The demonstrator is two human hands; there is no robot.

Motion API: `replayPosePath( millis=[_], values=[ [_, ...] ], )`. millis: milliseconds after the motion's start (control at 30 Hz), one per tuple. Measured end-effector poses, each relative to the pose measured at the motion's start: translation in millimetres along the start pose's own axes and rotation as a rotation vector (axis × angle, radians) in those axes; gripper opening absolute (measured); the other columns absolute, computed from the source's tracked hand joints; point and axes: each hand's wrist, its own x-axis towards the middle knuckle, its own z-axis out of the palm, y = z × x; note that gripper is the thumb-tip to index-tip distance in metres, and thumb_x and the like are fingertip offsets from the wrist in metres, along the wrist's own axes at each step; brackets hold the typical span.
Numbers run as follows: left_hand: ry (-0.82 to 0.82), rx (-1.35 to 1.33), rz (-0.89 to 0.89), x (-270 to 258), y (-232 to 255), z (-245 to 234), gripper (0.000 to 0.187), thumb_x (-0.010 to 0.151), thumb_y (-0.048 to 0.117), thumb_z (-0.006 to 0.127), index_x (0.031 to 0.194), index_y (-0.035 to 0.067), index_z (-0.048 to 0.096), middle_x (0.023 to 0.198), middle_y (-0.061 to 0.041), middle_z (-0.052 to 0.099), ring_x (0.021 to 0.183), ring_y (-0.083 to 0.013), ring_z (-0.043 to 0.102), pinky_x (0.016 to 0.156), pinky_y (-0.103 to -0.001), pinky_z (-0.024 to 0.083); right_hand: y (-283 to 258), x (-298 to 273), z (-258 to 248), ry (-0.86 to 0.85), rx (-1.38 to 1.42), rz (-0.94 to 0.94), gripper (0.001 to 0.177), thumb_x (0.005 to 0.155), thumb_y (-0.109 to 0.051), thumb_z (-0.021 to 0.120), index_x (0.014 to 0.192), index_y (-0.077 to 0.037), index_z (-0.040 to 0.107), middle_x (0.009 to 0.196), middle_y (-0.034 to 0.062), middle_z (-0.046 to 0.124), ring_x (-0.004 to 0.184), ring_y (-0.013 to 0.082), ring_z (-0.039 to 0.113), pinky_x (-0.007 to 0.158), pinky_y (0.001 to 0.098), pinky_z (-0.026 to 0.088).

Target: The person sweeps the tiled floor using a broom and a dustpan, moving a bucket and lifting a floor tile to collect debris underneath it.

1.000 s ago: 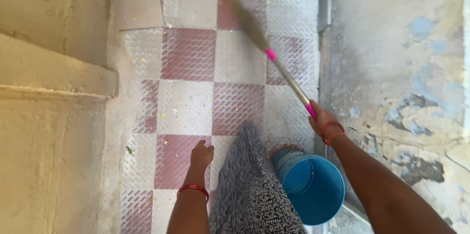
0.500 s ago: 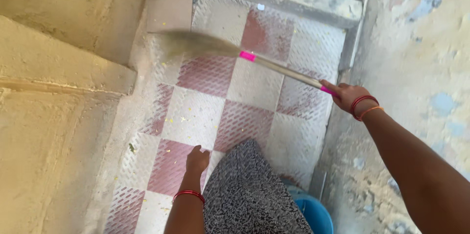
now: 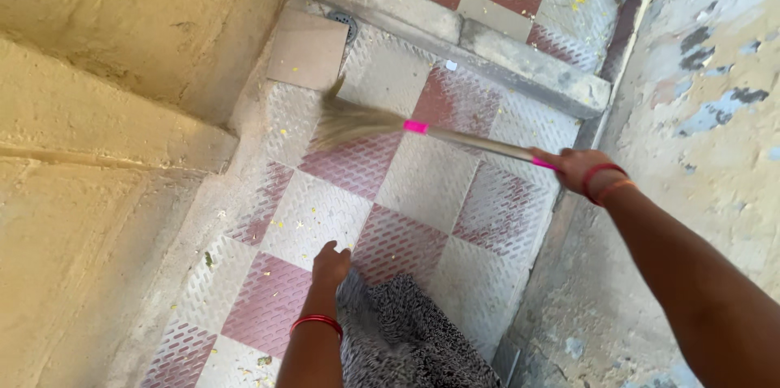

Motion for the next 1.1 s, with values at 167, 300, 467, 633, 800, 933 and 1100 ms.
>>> replayPosePath(
  millis=[167,300,467,633,800,933,1100],
  values=[
    [0.000,0.014,-0.015,45,20,-7,0.063,0.091,0.037,0.064,0.147,0.010,0.053,0.144,-0.020,0.059,0.135,-0.0366,0.056,0.113,-0.043,0.045,30,22,-15,0.028,0.086,0.186,0.071,0.099,-0.021,0.049,0.161,-0.046,0.024,0.121,0.0154,0.070,0.104,0.0362,0.072,0.090,0.0478,0.058],
    [0.008,0.006,0.035,89,55,4,0.064,0.089,0.038,0.065,0.145,0.009,0.054,0.141,-0.020,0.061,0.133,-0.0361,0.057,0.112,-0.042,0.045,30,109,-30,0.011,0.197,0.238,0.067,0.099,-0.017,0.050,0.159,-0.041,0.034,0.114,0.0231,0.073,0.102,0.0407,0.070,0.089,0.0503,0.056],
    [0.017,-0.027,0.059,130,96,12,0.063,0.089,0.039,0.064,0.144,0.008,0.056,0.137,-0.022,0.064,0.130,-0.0376,0.059,0.111,-0.042,0.047,127,159,-99,-0.121,-0.071,-0.047,0.061,0.102,-0.027,0.052,0.156,-0.050,0.035,0.111,0.0142,0.076,0.097,0.0320,0.075,0.088,0.0447,0.059],
    [0.016,0.000,0.047,159,140,-4,0.063,0.089,0.037,0.064,0.144,0.007,0.055,0.137,-0.021,0.064,0.130,-0.0369,0.059,0.110,-0.043,0.046,218,134,-139,-0.126,-0.136,0.110,0.071,0.098,-0.028,0.053,0.157,-0.050,0.021,0.107,0.0110,0.073,0.089,0.0304,0.076,0.080,0.0459,0.062],
    [-0.024,-0.015,0.002,173,172,-11,0.063,0.091,0.036,0.061,0.148,0.011,0.052,0.133,-0.020,0.068,0.128,-0.0365,0.062,0.110,-0.042,0.048,239,144,-56,-0.313,0.078,0.435,0.062,0.107,-0.024,0.043,0.163,-0.045,0.028,0.094,0.0160,0.081,0.083,0.0304,0.081,0.080,0.0470,0.063],
    [0.027,-0.053,0.023,168,184,-4,0.062,0.090,0.038,0.063,0.145,0.010,0.055,0.137,-0.021,0.064,0.129,-0.0370,0.060,0.110,-0.042,0.047,195,142,30,-0.190,0.290,0.062,0.075,0.089,-0.023,0.063,0.154,-0.044,0.032,0.097,0.0125,0.076,0.086,0.0311,0.075,0.081,0.0470,0.059],
    [0.136,-0.032,0.105,139,171,29,0.061,0.090,0.038,0.065,0.141,0.006,0.058,0.142,-0.021,0.061,0.132,-0.0370,0.057,0.112,-0.041,0.044,197,77,37,-0.361,0.282,0.211,0.076,0.096,-0.027,0.055,0.160,-0.049,0.021,0.095,0.0150,0.077,0.088,0.0338,0.077,0.085,0.0484,0.060]
  ],
)
